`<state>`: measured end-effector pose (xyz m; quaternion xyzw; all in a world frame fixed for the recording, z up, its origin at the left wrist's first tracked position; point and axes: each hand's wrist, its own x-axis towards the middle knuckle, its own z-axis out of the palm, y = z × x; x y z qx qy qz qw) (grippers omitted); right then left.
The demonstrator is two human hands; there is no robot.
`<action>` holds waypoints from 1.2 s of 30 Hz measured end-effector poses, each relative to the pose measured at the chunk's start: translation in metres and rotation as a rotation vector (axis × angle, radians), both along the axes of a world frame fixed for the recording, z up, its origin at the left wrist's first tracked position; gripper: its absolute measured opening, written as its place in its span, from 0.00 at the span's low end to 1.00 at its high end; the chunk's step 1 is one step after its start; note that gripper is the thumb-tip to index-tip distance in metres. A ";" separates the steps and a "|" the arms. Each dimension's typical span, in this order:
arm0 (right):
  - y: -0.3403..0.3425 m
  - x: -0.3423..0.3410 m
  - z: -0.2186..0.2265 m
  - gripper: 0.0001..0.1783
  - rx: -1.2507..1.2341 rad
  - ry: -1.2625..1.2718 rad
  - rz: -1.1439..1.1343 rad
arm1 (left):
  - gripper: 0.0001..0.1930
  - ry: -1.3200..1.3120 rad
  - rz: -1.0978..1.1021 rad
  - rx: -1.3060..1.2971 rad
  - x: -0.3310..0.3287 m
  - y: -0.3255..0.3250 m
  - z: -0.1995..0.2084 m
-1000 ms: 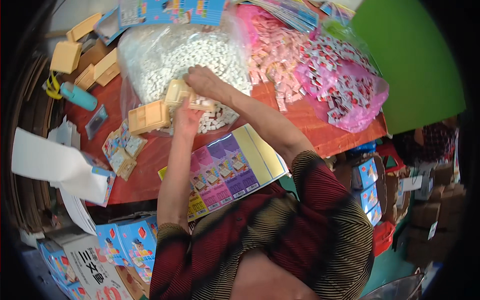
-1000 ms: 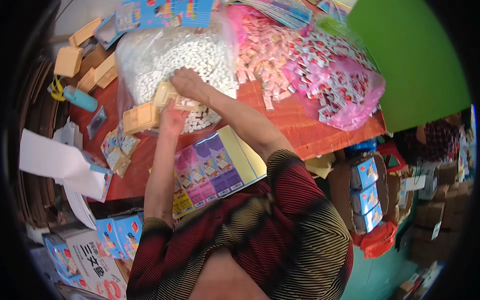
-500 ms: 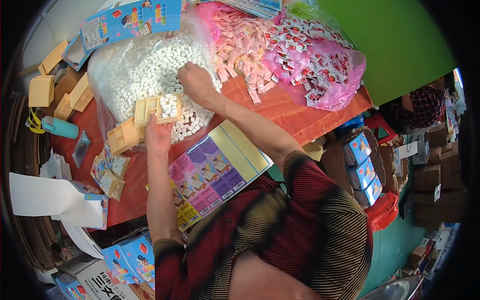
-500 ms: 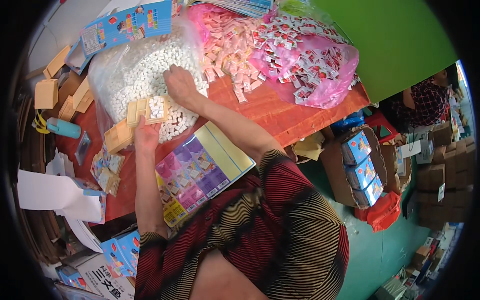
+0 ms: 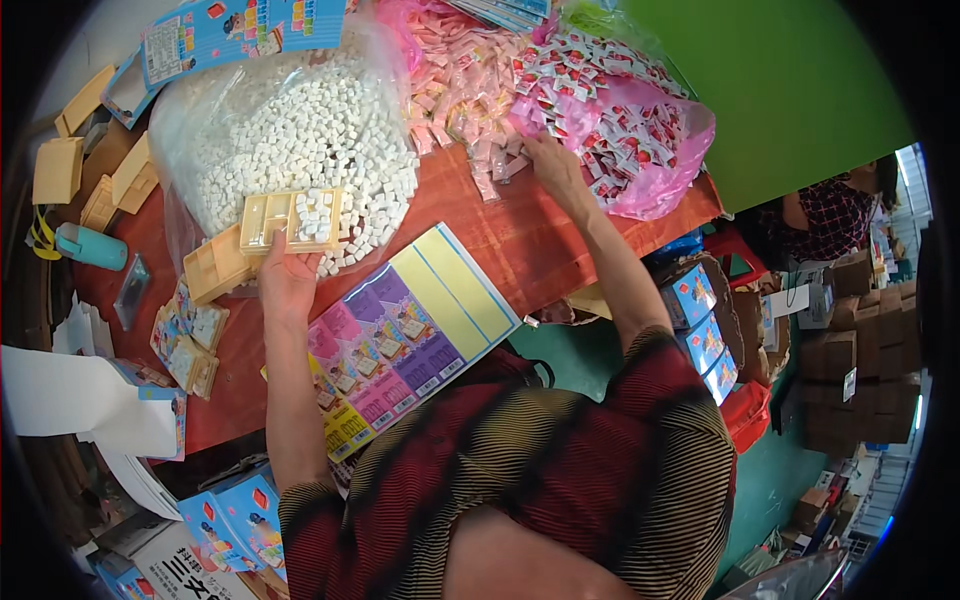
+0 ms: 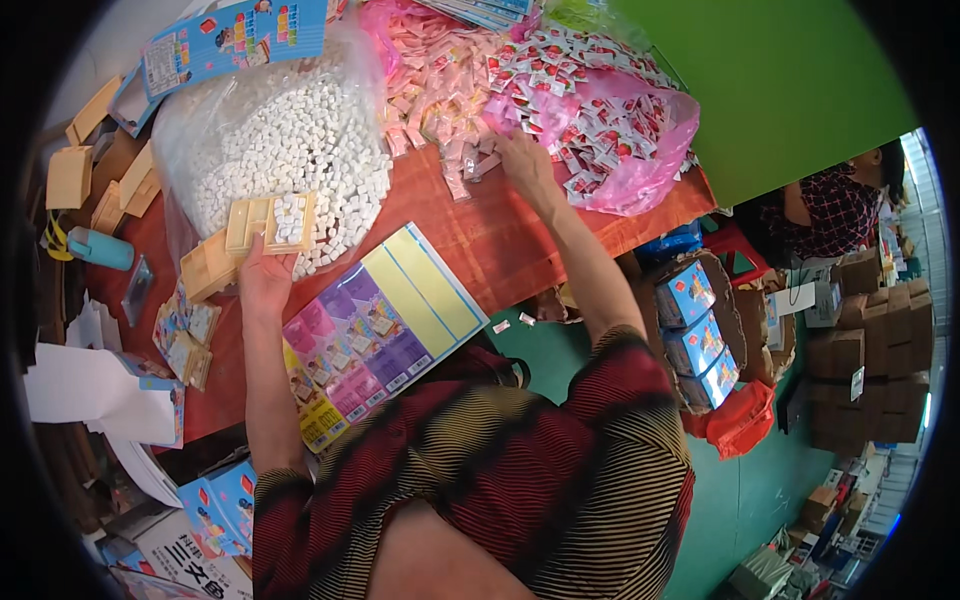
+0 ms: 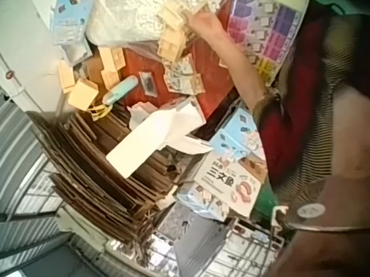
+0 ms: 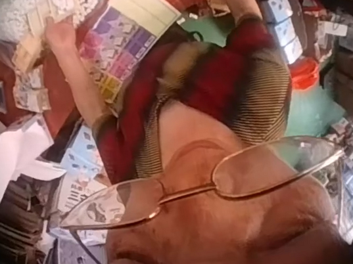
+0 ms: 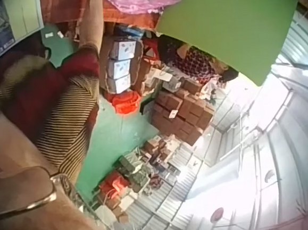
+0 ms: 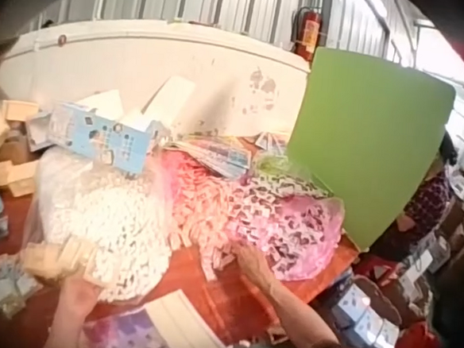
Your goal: Folding cardboard boxes and filling small plastic trays with toy components before labeling them.
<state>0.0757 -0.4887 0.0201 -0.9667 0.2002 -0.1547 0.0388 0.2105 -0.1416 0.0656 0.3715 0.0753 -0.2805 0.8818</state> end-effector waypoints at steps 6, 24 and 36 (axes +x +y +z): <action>-0.010 0.001 0.017 0.09 -0.043 0.054 0.184 | 0.18 0.002 0.008 -0.002 -0.001 0.003 -0.001; 0.090 0.014 -0.001 0.14 0.010 -0.057 0.172 | 0.19 0.007 0.007 0.034 -0.010 0.004 -0.002; 0.059 0.009 0.019 0.08 0.407 -0.030 0.348 | 0.19 0.015 0.008 0.009 -0.008 0.008 -0.007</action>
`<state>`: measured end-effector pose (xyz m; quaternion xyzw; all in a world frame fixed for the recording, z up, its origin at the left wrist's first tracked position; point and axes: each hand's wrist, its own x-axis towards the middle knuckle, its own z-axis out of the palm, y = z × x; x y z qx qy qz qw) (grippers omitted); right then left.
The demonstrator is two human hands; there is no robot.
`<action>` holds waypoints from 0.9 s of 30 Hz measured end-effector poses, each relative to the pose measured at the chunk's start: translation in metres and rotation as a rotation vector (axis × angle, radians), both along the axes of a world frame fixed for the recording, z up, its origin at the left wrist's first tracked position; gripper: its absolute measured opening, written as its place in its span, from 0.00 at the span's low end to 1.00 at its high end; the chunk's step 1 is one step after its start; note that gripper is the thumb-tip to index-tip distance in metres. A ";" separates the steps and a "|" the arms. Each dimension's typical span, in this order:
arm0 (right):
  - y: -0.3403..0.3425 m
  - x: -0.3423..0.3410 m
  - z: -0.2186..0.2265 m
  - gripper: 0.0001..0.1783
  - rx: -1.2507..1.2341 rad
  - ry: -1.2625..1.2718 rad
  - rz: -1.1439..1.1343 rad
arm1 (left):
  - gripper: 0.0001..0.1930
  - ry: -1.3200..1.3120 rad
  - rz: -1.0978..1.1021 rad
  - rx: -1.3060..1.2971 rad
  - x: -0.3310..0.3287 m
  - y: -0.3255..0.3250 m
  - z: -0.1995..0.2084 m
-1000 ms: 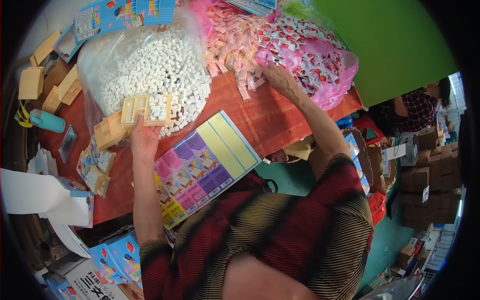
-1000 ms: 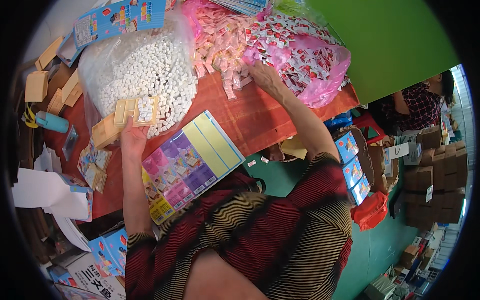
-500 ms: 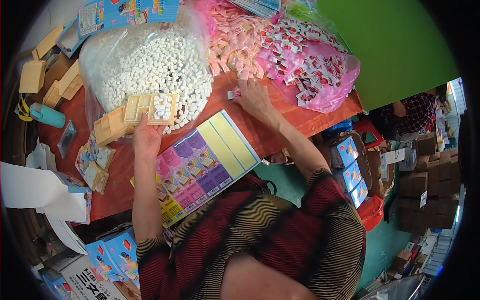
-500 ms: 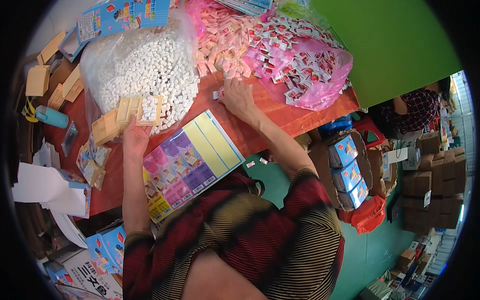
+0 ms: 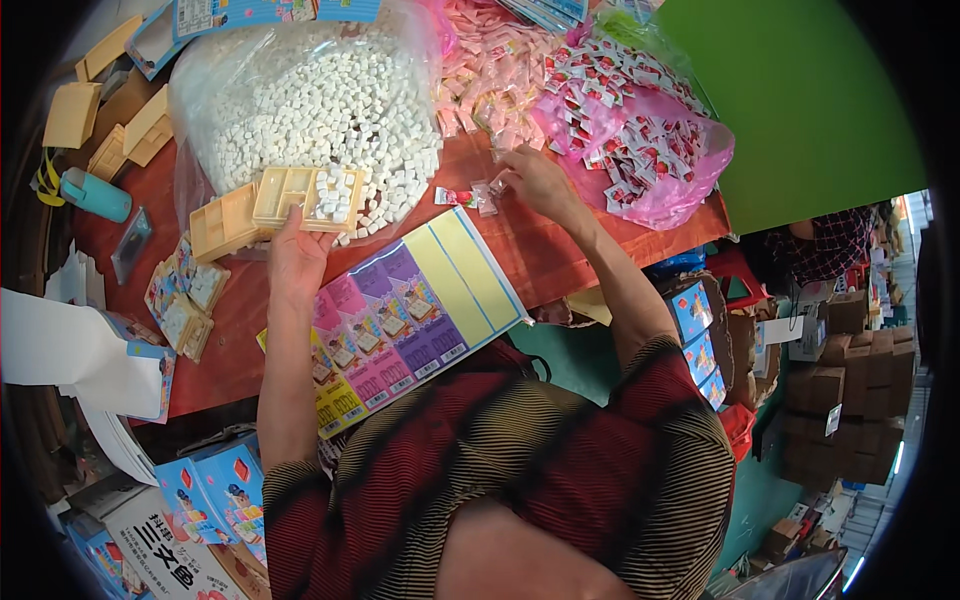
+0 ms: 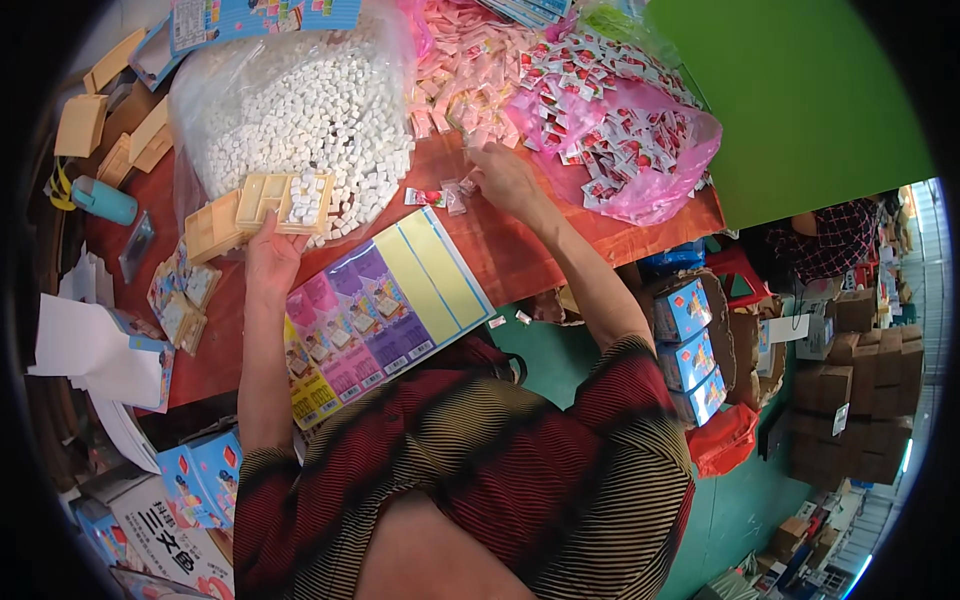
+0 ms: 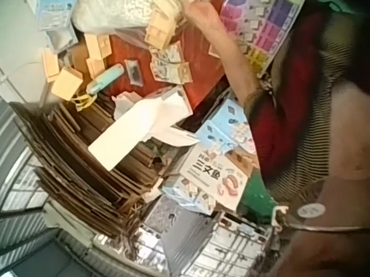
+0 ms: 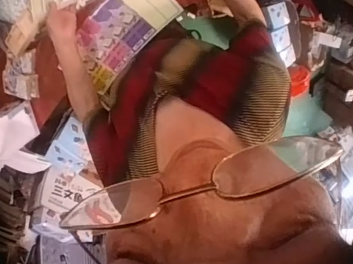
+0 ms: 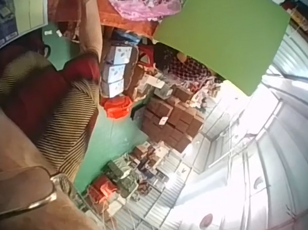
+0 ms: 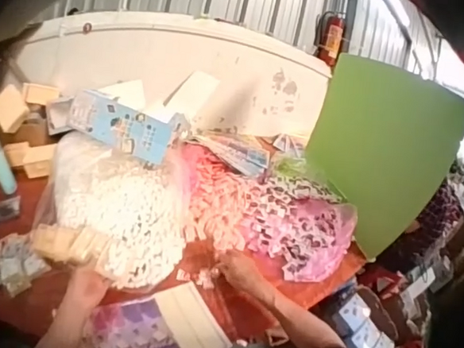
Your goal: Folding cardboard boxes and filling small plastic trays with toy components before labeling them.
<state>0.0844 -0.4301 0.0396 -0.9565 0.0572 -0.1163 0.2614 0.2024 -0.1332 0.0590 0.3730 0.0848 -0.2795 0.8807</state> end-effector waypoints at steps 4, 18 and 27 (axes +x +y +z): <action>-0.016 -0.015 -0.012 0.06 -0.304 -0.148 -0.076 | 0.19 0.021 0.019 0.015 -0.004 0.000 0.003; -0.026 0.047 -0.013 0.04 -0.678 -0.119 0.178 | 0.19 -0.015 -0.024 0.015 -0.006 -0.003 0.000; 0.018 0.045 0.008 0.06 -0.305 -0.145 0.004 | 0.18 -0.019 0.000 0.033 -0.006 -0.001 -0.004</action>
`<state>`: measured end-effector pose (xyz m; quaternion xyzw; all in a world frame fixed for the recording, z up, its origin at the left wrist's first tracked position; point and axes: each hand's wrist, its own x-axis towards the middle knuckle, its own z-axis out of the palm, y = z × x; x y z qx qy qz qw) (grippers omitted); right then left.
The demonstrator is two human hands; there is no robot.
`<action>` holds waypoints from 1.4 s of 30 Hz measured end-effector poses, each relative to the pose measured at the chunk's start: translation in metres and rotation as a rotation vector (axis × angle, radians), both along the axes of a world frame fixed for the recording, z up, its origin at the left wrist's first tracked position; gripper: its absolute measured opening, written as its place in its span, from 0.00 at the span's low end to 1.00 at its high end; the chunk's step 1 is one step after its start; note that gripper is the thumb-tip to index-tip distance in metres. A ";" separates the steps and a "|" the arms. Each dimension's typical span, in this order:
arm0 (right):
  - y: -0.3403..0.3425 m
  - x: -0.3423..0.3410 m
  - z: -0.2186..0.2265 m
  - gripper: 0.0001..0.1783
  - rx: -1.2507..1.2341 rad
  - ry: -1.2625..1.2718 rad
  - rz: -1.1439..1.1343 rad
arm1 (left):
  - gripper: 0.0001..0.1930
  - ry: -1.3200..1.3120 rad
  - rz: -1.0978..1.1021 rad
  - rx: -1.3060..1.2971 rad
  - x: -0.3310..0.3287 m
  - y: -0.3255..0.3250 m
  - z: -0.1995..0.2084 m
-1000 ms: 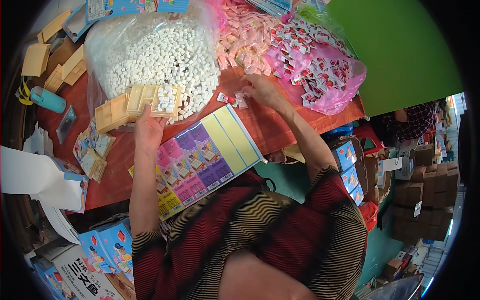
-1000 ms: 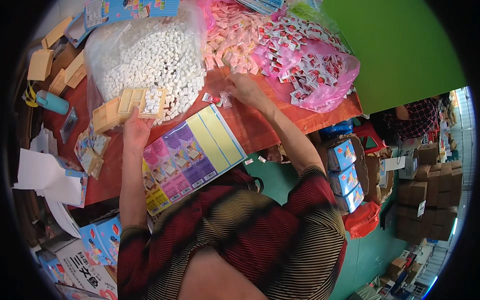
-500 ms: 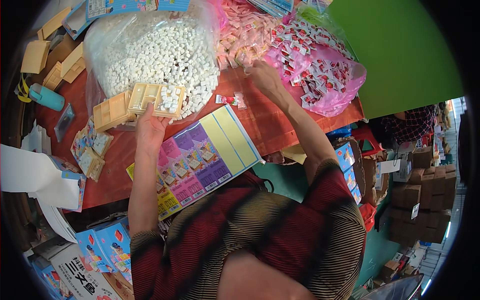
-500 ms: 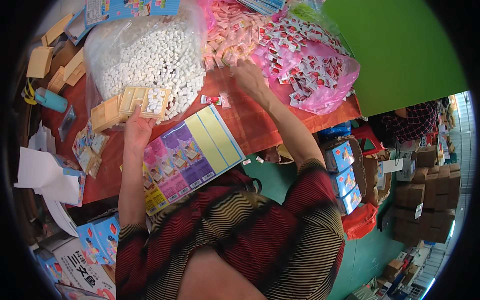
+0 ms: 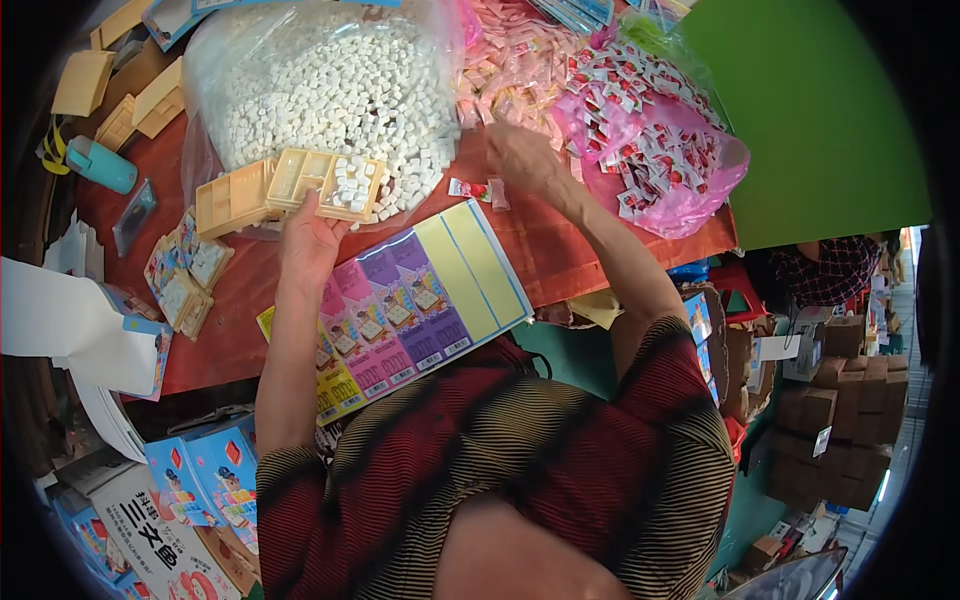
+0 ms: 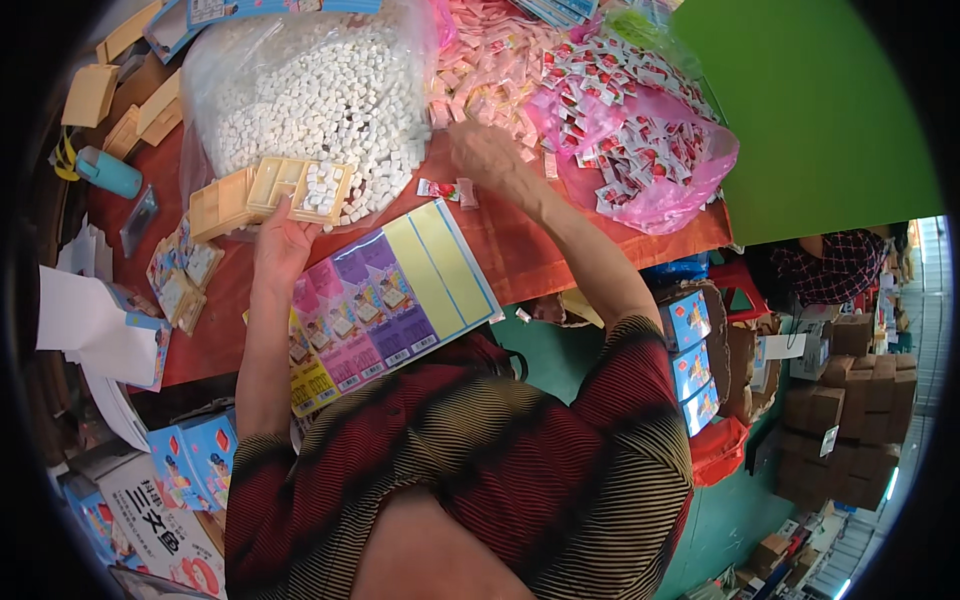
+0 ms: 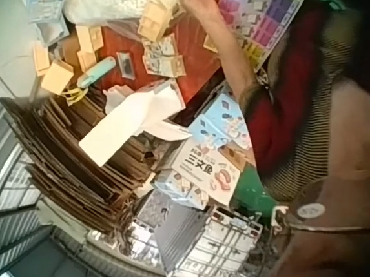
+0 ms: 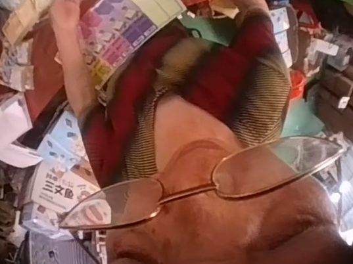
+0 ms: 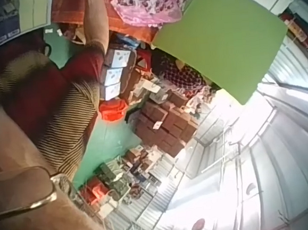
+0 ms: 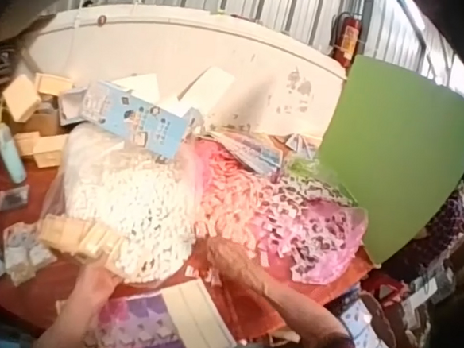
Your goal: Folding cardboard boxes and filling small plastic trays with toy components before labeling them.
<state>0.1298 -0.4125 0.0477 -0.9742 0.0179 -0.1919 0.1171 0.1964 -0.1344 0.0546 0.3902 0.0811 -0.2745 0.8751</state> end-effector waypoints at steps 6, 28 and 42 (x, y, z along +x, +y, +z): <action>0.023 -0.023 0.000 0.09 0.188 0.072 -0.034 | 0.18 -0.001 0.008 -0.006 -0.001 0.004 -0.002; 0.023 0.005 -0.003 0.07 -0.112 0.344 -0.058 | 0.18 -0.005 -0.044 -0.035 -0.001 0.007 -0.009; 0.015 -0.029 -0.004 0.14 0.135 0.311 -0.189 | 0.18 0.018 -0.014 0.003 -0.007 0.005 -0.004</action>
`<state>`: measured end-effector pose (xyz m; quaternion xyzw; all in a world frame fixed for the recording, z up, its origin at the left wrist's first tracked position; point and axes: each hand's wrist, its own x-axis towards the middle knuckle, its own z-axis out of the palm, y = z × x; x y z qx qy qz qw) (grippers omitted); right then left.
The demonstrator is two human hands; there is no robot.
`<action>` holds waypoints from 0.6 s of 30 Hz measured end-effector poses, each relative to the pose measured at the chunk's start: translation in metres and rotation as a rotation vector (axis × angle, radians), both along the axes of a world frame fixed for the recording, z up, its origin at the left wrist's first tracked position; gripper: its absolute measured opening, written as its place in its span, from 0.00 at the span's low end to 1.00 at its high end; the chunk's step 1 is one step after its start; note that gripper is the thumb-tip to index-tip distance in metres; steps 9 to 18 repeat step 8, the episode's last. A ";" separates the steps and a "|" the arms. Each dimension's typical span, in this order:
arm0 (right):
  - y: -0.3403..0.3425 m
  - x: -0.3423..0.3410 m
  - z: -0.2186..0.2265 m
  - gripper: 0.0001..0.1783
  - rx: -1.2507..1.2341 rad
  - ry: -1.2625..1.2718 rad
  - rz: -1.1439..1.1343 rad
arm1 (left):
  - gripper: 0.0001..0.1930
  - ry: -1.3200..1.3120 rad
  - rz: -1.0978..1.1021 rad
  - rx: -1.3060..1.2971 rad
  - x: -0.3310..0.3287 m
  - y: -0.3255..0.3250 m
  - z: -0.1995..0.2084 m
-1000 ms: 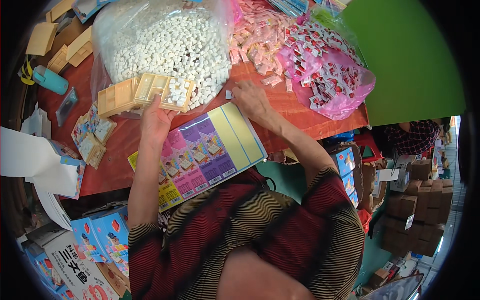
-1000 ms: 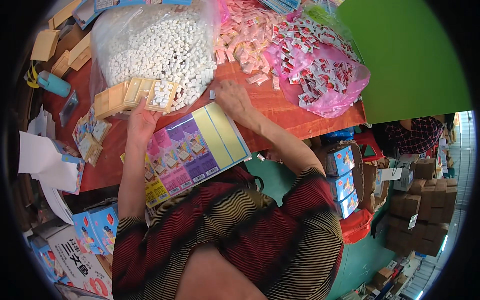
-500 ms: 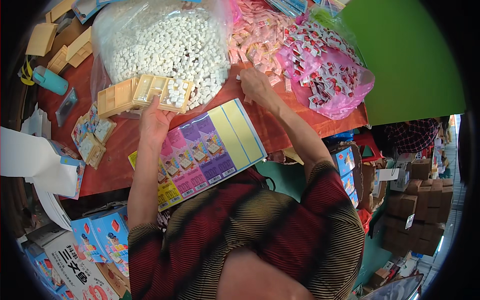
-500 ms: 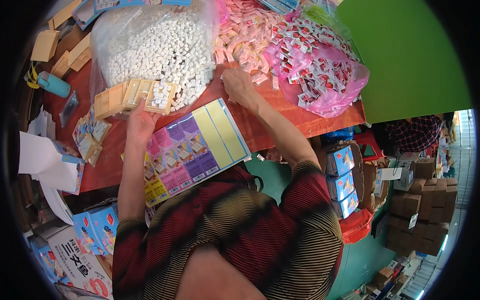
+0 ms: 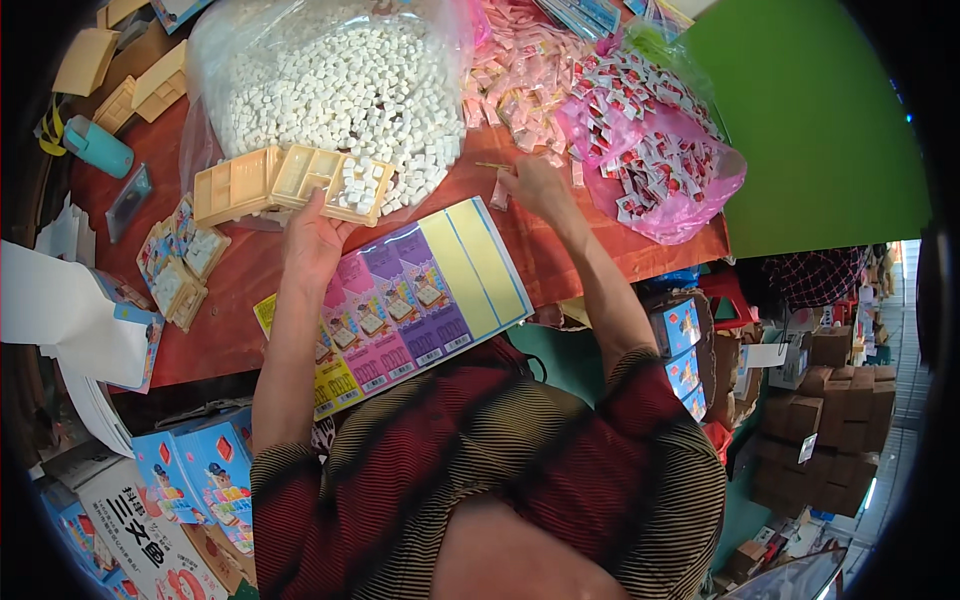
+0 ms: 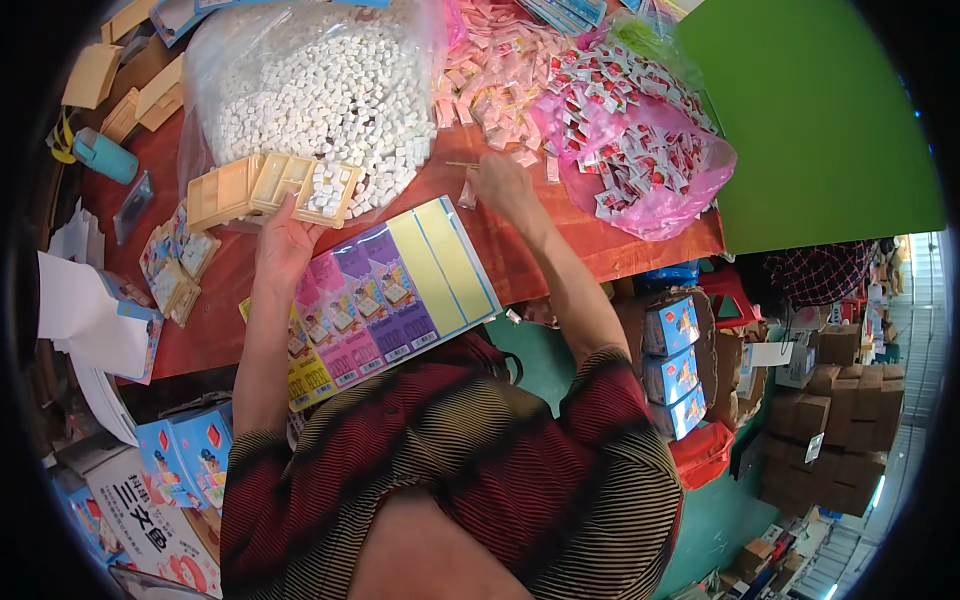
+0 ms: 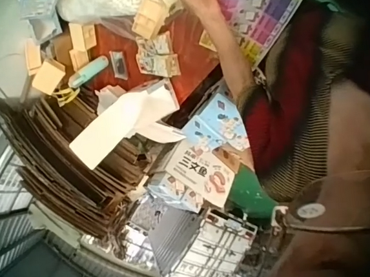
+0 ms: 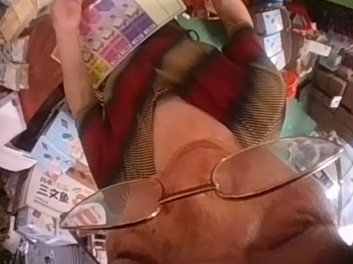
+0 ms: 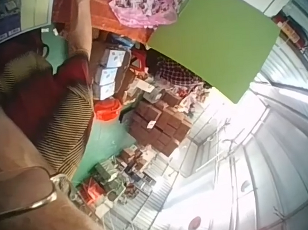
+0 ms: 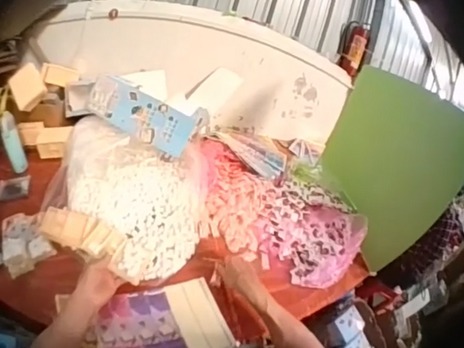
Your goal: Folding cardboard boxes and filling small plastic trays with toy components before labeling them.
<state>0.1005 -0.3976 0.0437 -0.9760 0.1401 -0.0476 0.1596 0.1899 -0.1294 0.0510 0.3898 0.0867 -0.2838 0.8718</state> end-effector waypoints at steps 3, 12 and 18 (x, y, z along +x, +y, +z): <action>0.016 -0.006 0.001 0.13 -0.026 0.109 -0.004 | 0.17 -0.002 -0.009 0.009 -0.001 -0.002 0.001; 0.018 0.005 -0.011 0.14 -0.169 0.136 -0.146 | 0.18 0.005 -0.020 0.003 -0.002 -0.001 -0.001; 0.018 0.005 -0.011 0.14 -0.169 0.136 -0.146 | 0.18 0.005 -0.020 0.003 -0.002 -0.001 -0.001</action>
